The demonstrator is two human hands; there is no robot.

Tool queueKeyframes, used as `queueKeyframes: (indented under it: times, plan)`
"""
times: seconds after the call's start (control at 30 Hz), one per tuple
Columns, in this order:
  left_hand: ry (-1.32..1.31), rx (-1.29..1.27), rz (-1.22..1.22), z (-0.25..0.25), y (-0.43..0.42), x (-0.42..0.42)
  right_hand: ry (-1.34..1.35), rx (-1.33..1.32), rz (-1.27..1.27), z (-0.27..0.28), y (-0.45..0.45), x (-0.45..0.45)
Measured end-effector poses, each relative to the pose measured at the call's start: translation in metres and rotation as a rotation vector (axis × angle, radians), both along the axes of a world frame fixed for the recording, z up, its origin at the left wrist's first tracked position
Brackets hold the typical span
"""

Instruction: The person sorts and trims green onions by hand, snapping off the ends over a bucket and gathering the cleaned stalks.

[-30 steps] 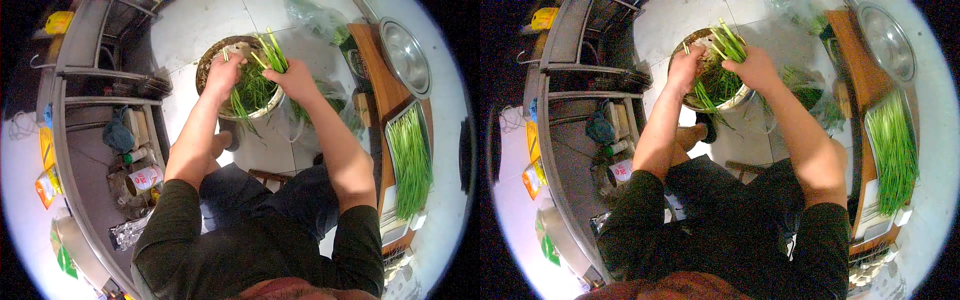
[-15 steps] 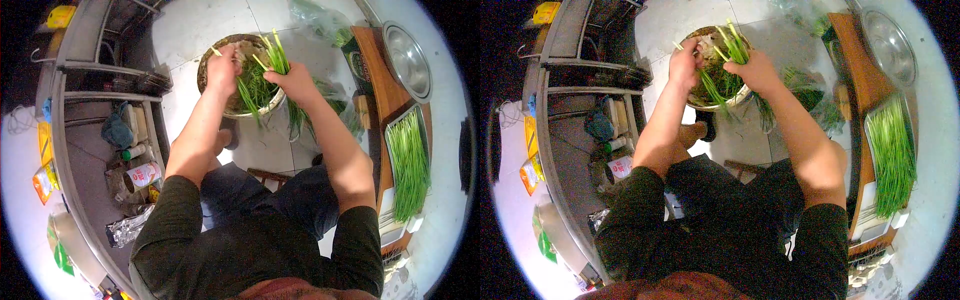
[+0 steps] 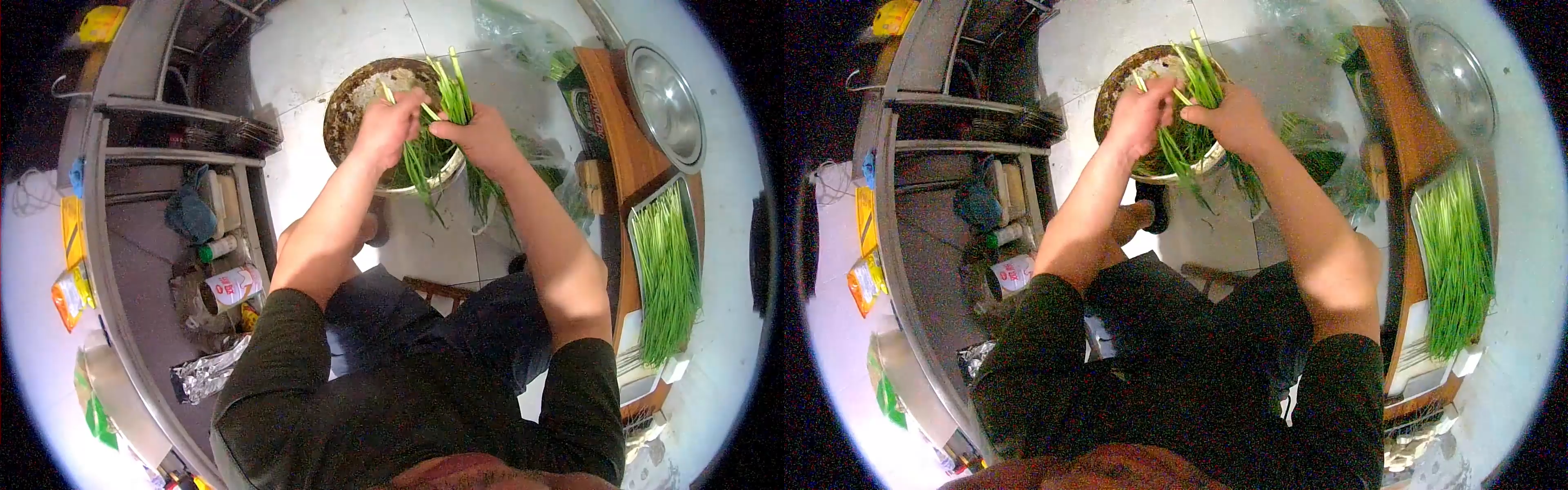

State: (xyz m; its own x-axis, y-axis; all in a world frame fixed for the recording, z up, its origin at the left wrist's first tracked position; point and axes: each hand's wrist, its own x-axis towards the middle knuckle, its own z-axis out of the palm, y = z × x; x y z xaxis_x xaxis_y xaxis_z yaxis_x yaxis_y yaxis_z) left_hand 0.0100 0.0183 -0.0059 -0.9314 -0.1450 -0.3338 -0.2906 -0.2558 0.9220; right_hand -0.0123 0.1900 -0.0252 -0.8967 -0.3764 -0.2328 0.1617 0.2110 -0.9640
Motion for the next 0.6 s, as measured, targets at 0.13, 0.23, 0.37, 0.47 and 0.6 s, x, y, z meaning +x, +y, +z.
queueKeyframes:
  times: [0.13, 0.23, 0.37, 0.47, 0.6]
  plan:
    - [-0.016, 0.153, 0.349, -0.004, -0.024, -0.012, -0.002, -0.111, -0.008, 0.002, -0.001, 0.004]
    - [-0.068, 0.117, 0.163, -0.005, -0.016, -0.005, -0.029, -0.131, -0.037, 0.004, 0.001, 0.002]
    - [-0.079, 0.165, 0.018, -0.004, 0.003, 0.006, -0.087, -0.253, -0.041, 0.004, -0.002, 0.004]
    - [-0.012, 0.103, -0.065, 0.000, 0.008, 0.010, -0.061, -0.259, -0.003, 0.000, -0.002, 0.002]
    - [0.016, 0.087, -0.003, 0.000, 0.005, 0.005, -0.069, -0.170, 0.011, 0.005, -0.002, 0.003]
